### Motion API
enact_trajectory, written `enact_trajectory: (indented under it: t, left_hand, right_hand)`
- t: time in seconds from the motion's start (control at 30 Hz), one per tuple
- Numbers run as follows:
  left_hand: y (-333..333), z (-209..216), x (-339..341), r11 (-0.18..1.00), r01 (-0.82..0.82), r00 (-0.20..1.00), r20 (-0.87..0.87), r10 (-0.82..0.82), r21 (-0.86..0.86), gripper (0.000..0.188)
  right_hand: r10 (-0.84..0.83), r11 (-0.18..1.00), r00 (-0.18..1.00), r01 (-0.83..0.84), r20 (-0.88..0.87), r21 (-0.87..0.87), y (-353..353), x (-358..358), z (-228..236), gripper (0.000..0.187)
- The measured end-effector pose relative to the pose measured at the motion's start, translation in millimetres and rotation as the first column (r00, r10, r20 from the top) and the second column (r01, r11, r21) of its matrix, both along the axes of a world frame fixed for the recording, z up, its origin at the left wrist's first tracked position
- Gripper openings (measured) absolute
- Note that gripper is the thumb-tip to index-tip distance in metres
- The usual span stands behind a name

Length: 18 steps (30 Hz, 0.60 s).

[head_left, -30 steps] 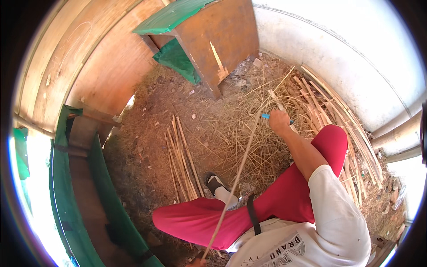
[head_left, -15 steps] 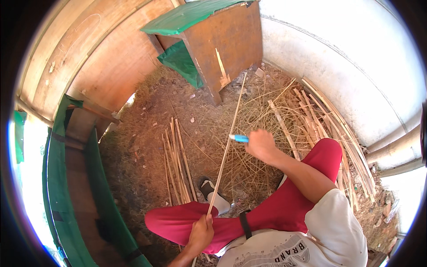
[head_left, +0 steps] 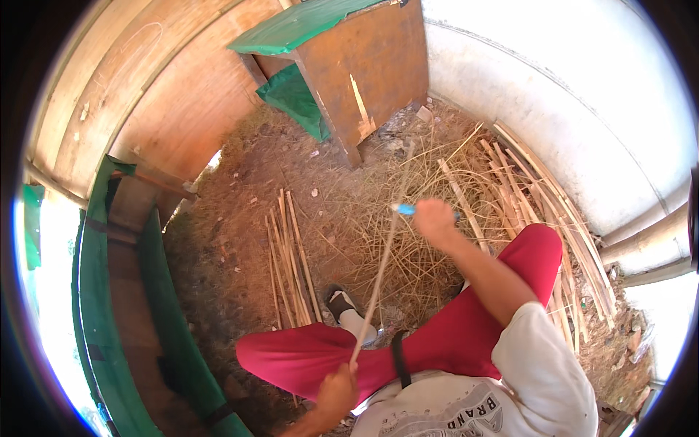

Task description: The person sits on the ground and uses a knife to shave thin strips from a long bamboo stick. They repeatedly scrape the blade along the stick to remove thin layers, creating a pile of shavings on the ground.

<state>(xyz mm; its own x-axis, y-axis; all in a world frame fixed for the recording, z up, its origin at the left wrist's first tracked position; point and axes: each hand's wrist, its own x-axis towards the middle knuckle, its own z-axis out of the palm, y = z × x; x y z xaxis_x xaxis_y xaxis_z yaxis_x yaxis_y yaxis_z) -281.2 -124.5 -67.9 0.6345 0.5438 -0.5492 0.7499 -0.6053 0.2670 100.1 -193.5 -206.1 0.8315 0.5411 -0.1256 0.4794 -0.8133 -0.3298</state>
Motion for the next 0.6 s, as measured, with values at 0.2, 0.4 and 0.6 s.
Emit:
enact_trajectory:
  t: [0.2,0.4,0.6]
  left_hand:
    - [-10.0,7.7,-66.0,0.998,0.064,0.997,-0.051,-0.064,-0.005,0.039]
    - [-17.7,23.1,-88.3,0.999,-0.011,0.994,-0.104,0.015,0.044,0.038]
    - [-11.9,45.7,-119.5,0.986,-0.094,0.987,-0.119,0.111,0.137,0.038]
  right_hand:
    - [-0.010,0.997,0.998,0.006,-0.065,-0.074,0.3,18.8,-5.9,0.020]
    - [-0.106,0.994,0.991,0.103,-0.078,-0.043,1.7,24.1,-29.3,0.017]
    - [-0.215,0.966,0.971,0.197,-0.100,-0.165,-29.7,52.9,-69.4,0.019]
